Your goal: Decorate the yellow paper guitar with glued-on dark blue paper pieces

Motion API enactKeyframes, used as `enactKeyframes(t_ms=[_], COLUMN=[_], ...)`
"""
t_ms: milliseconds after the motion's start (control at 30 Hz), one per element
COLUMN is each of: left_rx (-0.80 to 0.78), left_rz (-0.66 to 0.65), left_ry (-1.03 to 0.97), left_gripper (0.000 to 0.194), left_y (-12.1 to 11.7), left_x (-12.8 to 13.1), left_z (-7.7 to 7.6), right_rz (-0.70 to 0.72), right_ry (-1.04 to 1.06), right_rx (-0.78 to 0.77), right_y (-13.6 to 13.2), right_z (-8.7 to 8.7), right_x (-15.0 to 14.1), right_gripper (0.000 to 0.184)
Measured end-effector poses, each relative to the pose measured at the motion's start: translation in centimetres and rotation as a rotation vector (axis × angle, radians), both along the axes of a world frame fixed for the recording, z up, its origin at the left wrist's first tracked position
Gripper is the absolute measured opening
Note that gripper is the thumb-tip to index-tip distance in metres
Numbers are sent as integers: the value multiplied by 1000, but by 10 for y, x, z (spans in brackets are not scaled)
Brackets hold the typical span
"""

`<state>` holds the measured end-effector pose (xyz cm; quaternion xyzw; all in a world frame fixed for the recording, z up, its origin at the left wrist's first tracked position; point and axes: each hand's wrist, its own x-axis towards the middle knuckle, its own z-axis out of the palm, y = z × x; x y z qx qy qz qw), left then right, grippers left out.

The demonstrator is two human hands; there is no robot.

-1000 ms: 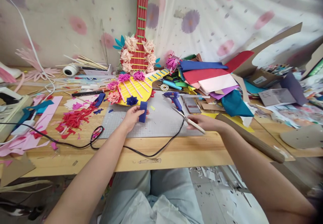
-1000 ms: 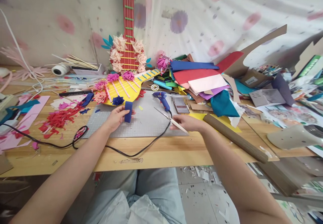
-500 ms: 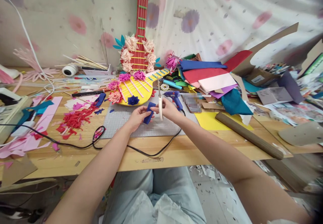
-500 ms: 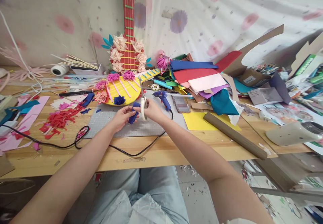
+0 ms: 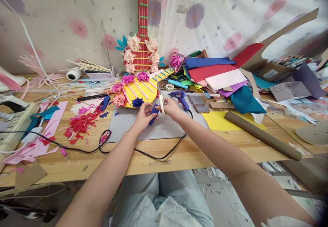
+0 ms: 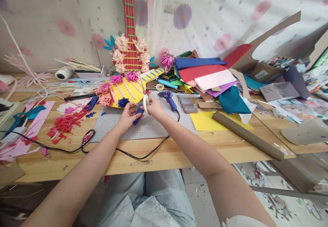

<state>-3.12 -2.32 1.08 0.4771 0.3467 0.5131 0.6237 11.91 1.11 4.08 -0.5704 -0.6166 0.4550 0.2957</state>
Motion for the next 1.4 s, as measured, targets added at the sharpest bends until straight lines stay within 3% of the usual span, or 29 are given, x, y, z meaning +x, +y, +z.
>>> enactKeyframes(t_ms=[100,267,400,533,700,800,1033,1400], left_rx=[10,-25,-70,-68,-85,-115,-108,-125], left_rz=[-10,-1,48,148,180,171,185,116], left_ry=[23,114,111,48,-3,5,3,28], left_gripper=[54,35,37,38,34,37,43,50], left_y=[1,-1,-5,-7,-6,-5,-5,-9], left_x=[1,-1,-5,-6,-5,-4,-4,-3], left_z=[0,0,3,6,6,6,5,7], right_rz=[-163,-233,-268,-44,289,413,613,683], right_ry=[130,172,134,-87,-491,-626,-461,-431], right_rx=[-12,2,27,-46,74,49,-228,-202], right_y=[-4,-4,-5,-13,-26,-32,-36,-20], right_z=[2,7,16,23,25,31,45,39], right_x=[-2,-4,7,33,66,78,86,70], right_gripper=[42,40,43,44,48,49,52,54])
